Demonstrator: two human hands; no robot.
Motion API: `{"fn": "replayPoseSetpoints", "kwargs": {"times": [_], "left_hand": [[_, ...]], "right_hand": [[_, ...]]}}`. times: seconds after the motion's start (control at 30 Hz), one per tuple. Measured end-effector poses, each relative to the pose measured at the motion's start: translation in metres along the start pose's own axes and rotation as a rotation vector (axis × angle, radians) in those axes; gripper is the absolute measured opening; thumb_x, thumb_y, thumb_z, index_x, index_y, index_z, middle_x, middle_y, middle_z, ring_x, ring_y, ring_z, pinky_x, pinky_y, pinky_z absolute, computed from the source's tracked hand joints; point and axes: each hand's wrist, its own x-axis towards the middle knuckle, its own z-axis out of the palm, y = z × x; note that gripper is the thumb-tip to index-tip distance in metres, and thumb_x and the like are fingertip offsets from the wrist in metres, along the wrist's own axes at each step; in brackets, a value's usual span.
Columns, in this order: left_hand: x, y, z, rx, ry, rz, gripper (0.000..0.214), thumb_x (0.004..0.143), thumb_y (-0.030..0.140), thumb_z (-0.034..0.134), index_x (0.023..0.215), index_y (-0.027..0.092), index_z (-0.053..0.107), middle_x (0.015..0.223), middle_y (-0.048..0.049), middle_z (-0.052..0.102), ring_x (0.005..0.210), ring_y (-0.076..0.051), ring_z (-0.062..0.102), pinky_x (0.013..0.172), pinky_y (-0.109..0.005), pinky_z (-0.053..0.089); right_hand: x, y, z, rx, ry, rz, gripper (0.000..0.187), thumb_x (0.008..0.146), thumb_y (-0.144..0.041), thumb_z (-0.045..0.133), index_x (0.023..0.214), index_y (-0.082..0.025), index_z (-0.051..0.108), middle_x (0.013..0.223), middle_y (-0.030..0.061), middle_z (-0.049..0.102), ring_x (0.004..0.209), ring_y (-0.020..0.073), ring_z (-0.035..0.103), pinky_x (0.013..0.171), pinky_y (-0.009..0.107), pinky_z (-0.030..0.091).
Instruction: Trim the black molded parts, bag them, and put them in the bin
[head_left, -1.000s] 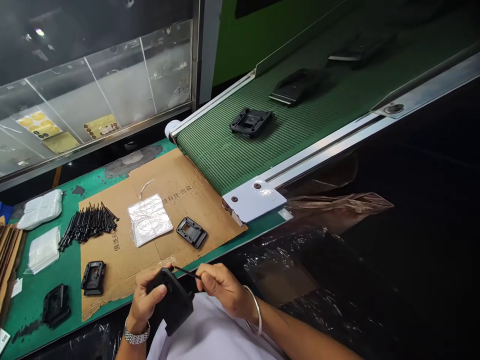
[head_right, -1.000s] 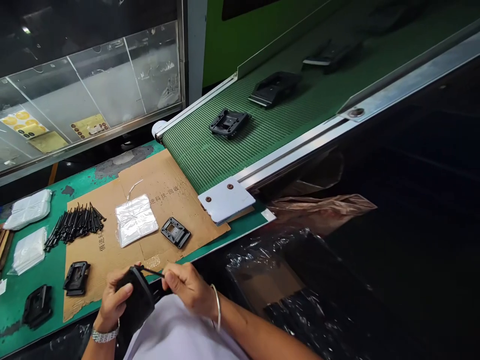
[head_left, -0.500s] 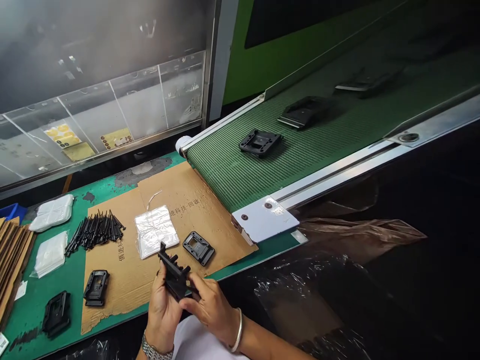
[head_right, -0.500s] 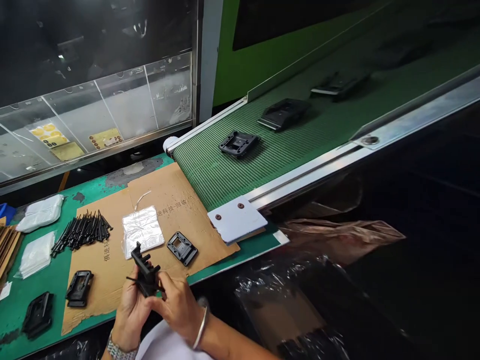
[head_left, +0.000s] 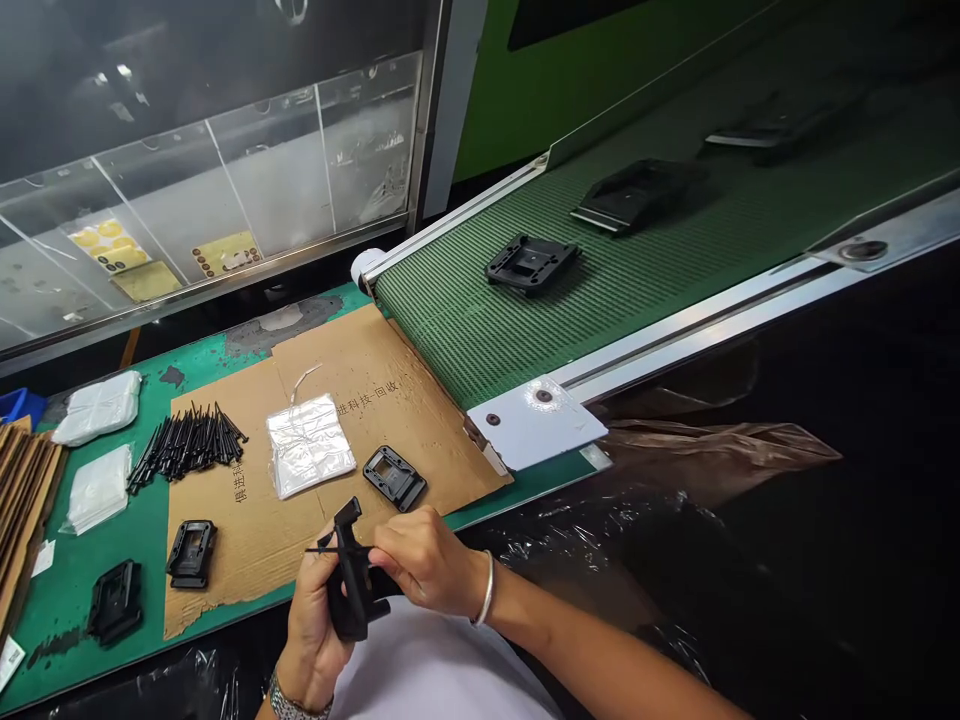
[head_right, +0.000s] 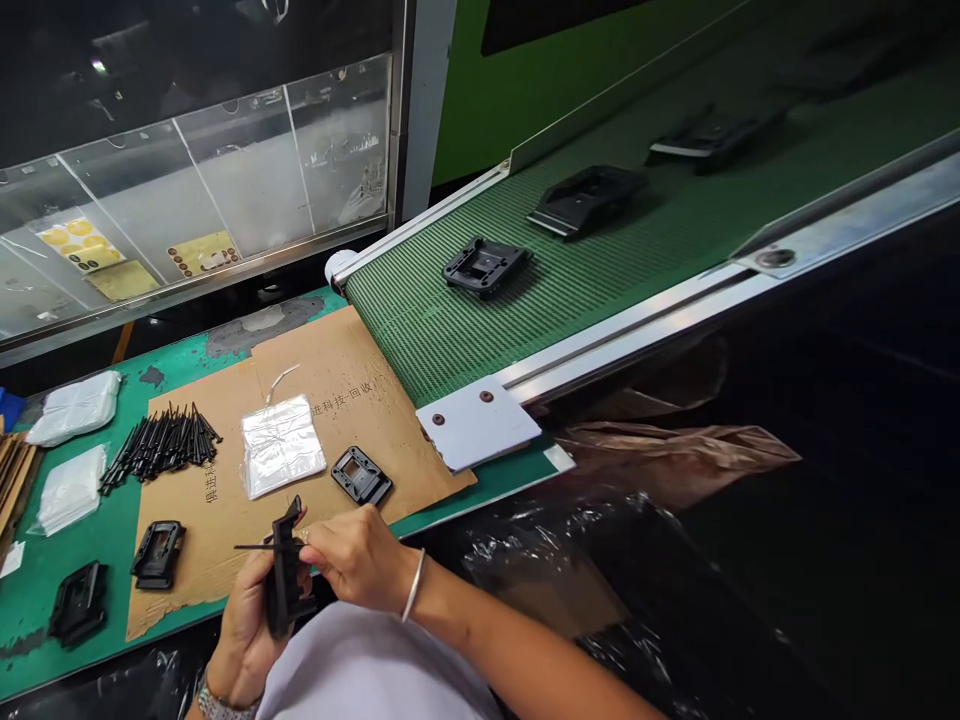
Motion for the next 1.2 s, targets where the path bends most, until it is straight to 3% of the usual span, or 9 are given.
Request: {"fn": "replayPoseSetpoints", "kwargs": {"times": [0.23, 0.37, 0.5, 0.67, 0.77, 0.87, 0.97, 1.07, 1.2], "left_hand": [[0.005, 0.003, -0.005, 0.020, 0.040, -0.001, 0.025, 0.053, 0.027, 0.074, 0.067, 0.015, 0.057, 0.050, 0.0072, 0.046, 0.040, -0.003, 0.040, 0.038, -0.015, 0.032], [0.003, 0.001, -0.003, 0.051, 0.036, 0.082, 0.032, 0.053, 0.025, 0.075, 0.080, 0.017, 0.059, 0.059, 0.0050, 0.053, 0.046, -0.005, 0.047, 0.043, -0.017, 0.039], [-0.002, -0.001, -0.002, 0.058, 0.007, 0.120, 0.050, 0.057, 0.025, 0.073, 0.104, 0.022, 0.055, 0.064, 0.0041, 0.055, 0.048, -0.006, 0.048, 0.044, -0.016, 0.039], [-0.003, 0.001, -0.016, 0.078, -0.144, 0.074, 0.055, 0.063, 0.024, 0.069, 0.115, 0.022, 0.050, 0.060, 0.0036, 0.052, 0.047, -0.005, 0.045, 0.041, -0.015, 0.035], [0.002, 0.000, -0.027, 0.061, -0.264, -0.071, 0.052, 0.064, 0.025, 0.067, 0.113, 0.019, 0.052, 0.053, 0.0045, 0.047, 0.041, -0.004, 0.039, 0.038, -0.014, 0.032], [0.005, -0.001, -0.034, 0.047, -0.467, -0.239, 0.045, 0.066, 0.032, 0.064, 0.108, 0.017, 0.056, 0.042, 0.0062, 0.038, 0.034, -0.004, 0.032, 0.031, -0.013, 0.024], [0.001, -0.001, -0.034, 0.023, -0.604, -0.340, 0.043, 0.067, 0.035, 0.062, 0.106, 0.019, 0.057, 0.043, 0.0055, 0.039, 0.029, -0.001, 0.023, 0.027, -0.011, 0.016], [-0.006, -0.001, -0.033, -0.088, -0.483, -0.331, 0.036, 0.071, 0.031, 0.059, 0.106, 0.026, 0.055, 0.058, 0.0043, 0.042, 0.033, 0.004, 0.017, 0.028, -0.005, 0.009], [-0.011, -0.004, -0.032, -0.228, -0.357, -0.323, 0.029, 0.076, 0.026, 0.054, 0.105, 0.028, 0.054, 0.062, 0.0041, 0.037, 0.036, 0.004, 0.023, 0.027, -0.001, 0.008]], "right_hand": [[-0.021, -0.018, -0.001, 0.067, -0.085, -0.119, 0.047, 0.093, -0.032, 0.014, 0.058, -0.019, 0.042, 0.046, -0.0003, 0.045, 0.041, 0.0115, 0.038, 0.043, 0.027, 0.020], [-0.016, -0.018, 0.000, 0.155, 0.050, 0.145, 0.044, 0.093, -0.032, 0.014, 0.063, -0.019, 0.042, 0.049, -0.0015, 0.043, 0.043, 0.0102, 0.039, 0.045, 0.024, 0.025], [-0.009, -0.019, 0.002, 0.157, 0.032, 0.319, 0.037, 0.092, -0.031, 0.022, 0.063, -0.019, 0.041, 0.048, -0.0029, 0.041, 0.043, 0.0093, 0.039, 0.043, 0.022, 0.024], [-0.010, -0.018, -0.006, 0.114, -0.034, 0.369, 0.041, 0.092, -0.033, 0.021, 0.063, -0.018, 0.045, 0.046, -0.0030, 0.041, 0.041, 0.0091, 0.037, 0.043, 0.022, 0.022], [-0.012, -0.013, -0.012, 0.119, -0.109, 0.315, 0.044, 0.092, -0.035, 0.019, 0.064, -0.017, 0.048, 0.047, -0.0017, 0.045, 0.041, 0.0092, 0.039, 0.043, 0.022, 0.021], [-0.015, -0.003, -0.010, 0.112, -0.184, 0.339, 0.044, 0.092, -0.035, 0.021, 0.065, -0.017, 0.051, 0.050, -0.0005, 0.050, 0.044, 0.0099, 0.043, 0.045, 0.023, 0.021], [-0.024, 0.012, -0.003, 0.068, -0.228, 0.499, 0.042, 0.091, -0.035, 0.023, 0.066, -0.018, 0.051, 0.051, -0.0004, 0.052, 0.047, 0.0112, 0.048, 0.046, 0.022, 0.023], [-0.037, 0.036, 0.005, -0.033, -0.267, 0.700, 0.038, 0.092, -0.032, 0.023, 0.072, -0.018, 0.052, 0.055, 0.0001, 0.056, 0.051, 0.0130, 0.053, 0.048, 0.022, 0.027], [-0.056, 0.076, 0.011, -0.360, -0.382, 1.039, 0.028, 0.091, -0.029, 0.029, 0.086, -0.018, 0.054, 0.077, 0.0063, 0.065, 0.072, 0.0175, 0.061, 0.057, 0.023, 0.036]]}}
